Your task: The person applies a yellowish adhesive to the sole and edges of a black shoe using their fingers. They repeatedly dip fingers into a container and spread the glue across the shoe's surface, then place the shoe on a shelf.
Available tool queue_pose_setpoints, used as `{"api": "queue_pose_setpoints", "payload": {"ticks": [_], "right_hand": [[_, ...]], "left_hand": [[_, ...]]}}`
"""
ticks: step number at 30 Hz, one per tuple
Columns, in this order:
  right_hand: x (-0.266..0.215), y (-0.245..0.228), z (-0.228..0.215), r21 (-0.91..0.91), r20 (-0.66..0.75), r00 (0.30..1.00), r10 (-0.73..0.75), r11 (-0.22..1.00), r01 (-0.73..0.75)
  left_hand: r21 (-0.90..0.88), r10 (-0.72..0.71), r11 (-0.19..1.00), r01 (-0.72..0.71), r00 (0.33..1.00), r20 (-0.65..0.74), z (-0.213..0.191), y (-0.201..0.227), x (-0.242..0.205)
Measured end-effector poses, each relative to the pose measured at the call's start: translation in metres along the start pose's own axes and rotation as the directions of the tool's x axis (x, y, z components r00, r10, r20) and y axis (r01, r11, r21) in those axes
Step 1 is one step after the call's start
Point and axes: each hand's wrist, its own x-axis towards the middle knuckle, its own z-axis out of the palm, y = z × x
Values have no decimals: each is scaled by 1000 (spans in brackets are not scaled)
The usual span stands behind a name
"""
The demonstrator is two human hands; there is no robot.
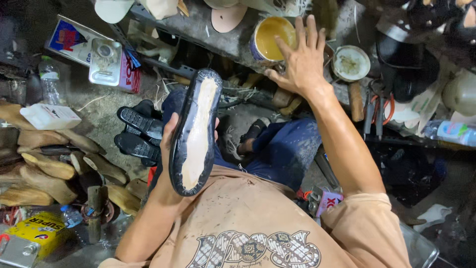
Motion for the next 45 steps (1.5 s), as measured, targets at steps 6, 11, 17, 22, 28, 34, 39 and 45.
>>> {"api": "queue_pose_setpoints", "payload": {"ticks": [6,11,17,22,28,34,39,45], "right_hand": [[5,-3,4,-30,-62,997,-37,999,35],[-37,-22,-41,-232,-250,968,-4,971,-56],[-78,-80,-101,554,-500,865,-38,754,353],[-95,-124,-75,813,-408,913,6,456,361],[-110,-148,-61,776,-543,839,32,402,487],[-110,-147,-73,760,-517,854,55,489,428],[-97,-138,-75,713,-541,837,76,570,409],[-95,-140,-77,623,-573,818,-47,624,472]], "left_hand": [[-31,-113,993,116,990,84,-21,3,6],[-16,-131,991,135,979,156,-21,4,3],[-75,-244,955,287,903,354,-25,0,0],[-82,-342,906,415,834,433,-35,-2,-9],[12,-304,942,335,842,445,-37,-4,-11],[-5,-272,952,306,852,447,-31,-11,-16],[-57,-107,987,151,876,471,-51,-32,-10],[-7,110,992,-124,852,513,-18,-36,-16]]}}
